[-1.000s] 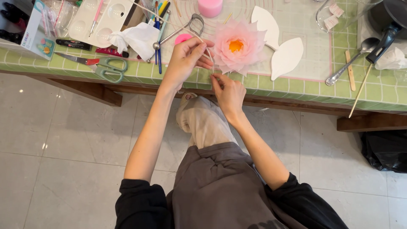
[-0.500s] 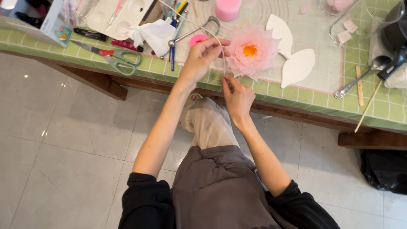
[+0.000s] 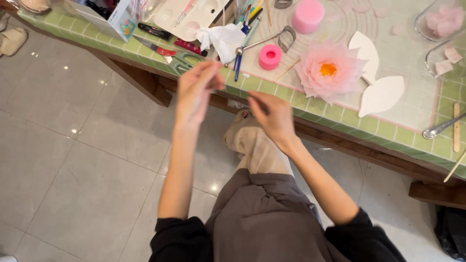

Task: Assembling a decorative paper lotus flower using sticks, wire, and beads.

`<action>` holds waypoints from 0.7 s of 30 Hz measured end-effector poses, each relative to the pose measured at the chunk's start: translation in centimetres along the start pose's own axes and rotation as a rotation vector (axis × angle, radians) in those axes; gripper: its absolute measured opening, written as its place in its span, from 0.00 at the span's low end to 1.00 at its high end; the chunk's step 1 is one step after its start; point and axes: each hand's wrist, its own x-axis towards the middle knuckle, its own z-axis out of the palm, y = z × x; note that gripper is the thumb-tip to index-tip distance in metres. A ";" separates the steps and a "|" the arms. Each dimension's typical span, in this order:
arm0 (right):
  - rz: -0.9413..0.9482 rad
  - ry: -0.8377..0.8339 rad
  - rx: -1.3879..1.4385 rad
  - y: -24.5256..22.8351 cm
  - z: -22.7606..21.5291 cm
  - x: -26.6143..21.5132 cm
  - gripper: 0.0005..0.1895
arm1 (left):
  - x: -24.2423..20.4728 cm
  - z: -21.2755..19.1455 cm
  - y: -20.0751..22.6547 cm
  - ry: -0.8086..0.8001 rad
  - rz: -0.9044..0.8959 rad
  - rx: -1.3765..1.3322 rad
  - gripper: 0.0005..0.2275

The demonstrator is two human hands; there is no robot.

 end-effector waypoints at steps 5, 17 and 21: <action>-0.442 -0.245 0.006 -2.8 8.9 7.5 0.13 | -2.2 -3.9 5.7 0.198 0.022 0.350 0.06; -0.190 -0.634 -0.531 -1.1 20.8 14.7 0.25 | -0.1 -14.6 6.5 0.283 -0.082 0.254 0.07; -0.200 -0.714 -0.418 -1.3 19.1 15.9 0.35 | 0.9 -14.8 7.3 0.313 -0.144 0.172 0.07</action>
